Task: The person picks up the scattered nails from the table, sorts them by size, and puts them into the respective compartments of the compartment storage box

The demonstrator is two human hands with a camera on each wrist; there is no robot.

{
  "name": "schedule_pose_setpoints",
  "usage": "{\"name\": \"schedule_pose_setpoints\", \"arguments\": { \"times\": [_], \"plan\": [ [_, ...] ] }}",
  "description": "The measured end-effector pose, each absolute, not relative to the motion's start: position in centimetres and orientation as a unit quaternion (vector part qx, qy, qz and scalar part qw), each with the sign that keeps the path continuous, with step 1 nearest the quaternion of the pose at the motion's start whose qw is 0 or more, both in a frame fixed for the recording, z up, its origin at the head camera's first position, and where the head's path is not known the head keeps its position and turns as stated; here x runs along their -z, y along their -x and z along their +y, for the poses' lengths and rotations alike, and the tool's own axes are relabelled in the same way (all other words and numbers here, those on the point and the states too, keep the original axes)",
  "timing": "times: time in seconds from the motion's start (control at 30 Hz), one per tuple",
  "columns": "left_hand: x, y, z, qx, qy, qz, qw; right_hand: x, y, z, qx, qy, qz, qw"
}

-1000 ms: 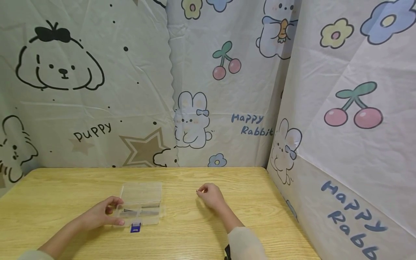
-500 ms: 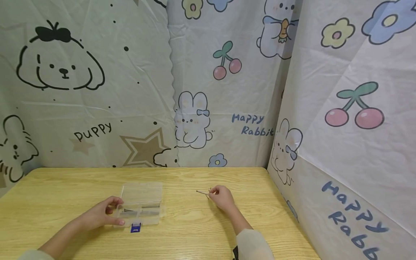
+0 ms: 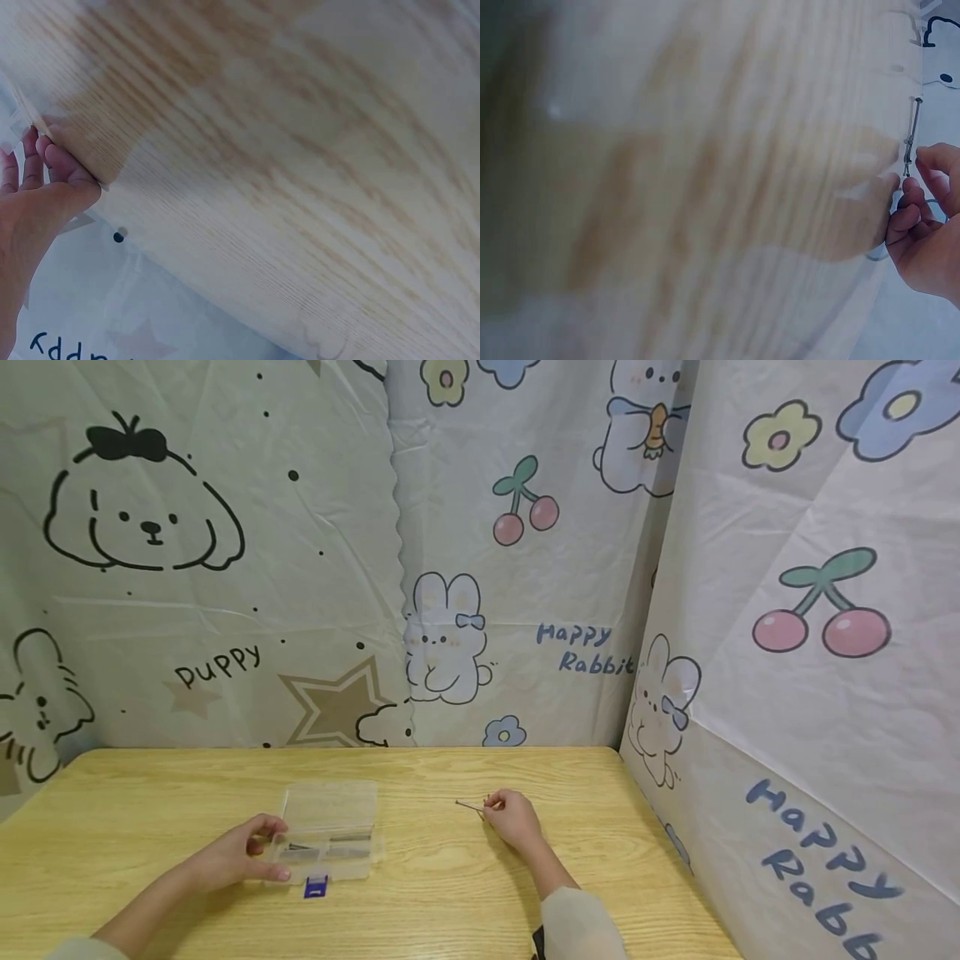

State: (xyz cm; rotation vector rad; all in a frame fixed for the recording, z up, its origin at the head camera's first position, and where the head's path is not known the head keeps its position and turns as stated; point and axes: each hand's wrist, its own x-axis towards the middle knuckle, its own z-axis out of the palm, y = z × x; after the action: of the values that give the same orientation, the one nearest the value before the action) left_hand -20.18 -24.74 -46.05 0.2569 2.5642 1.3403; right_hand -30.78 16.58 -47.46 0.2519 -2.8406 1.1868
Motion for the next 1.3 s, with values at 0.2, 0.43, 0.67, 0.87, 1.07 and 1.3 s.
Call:
{"name": "schedule_pose_setpoints", "arguments": {
  "times": [0.2,0.43,0.67,0.87,1.07,1.3],
  "plan": [
    [45.9,20.1,-24.7,-0.461,-0.086,0.875,0.119,47.8,31.2,16.6,-0.354,-0.084,-0.931,0.021],
    [46.0,20.2,-24.7,-0.460,-0.087,0.875,0.119,47.6,31.2,16.4,-0.328,-0.092,-0.940,0.017],
    [46.3,20.3,-24.8,-0.456,-0.083,0.878,0.117,47.4,31.1,16.3,-0.320,-0.098,-0.942,0.020],
    [46.4,20.3,-24.8,-0.454,-0.083,0.879,0.117,47.5,31.0,16.4,-0.341,-0.091,-0.936,0.009],
    [46.3,20.2,-24.8,-0.453,-0.080,0.880,0.116,47.0,30.8,16.5,-0.369,-0.091,-0.925,0.007],
    [46.2,20.2,-24.7,-0.454,-0.081,0.880,0.117,46.3,30.5,16.1,-0.371,-0.103,-0.923,0.017]
  ]
}}
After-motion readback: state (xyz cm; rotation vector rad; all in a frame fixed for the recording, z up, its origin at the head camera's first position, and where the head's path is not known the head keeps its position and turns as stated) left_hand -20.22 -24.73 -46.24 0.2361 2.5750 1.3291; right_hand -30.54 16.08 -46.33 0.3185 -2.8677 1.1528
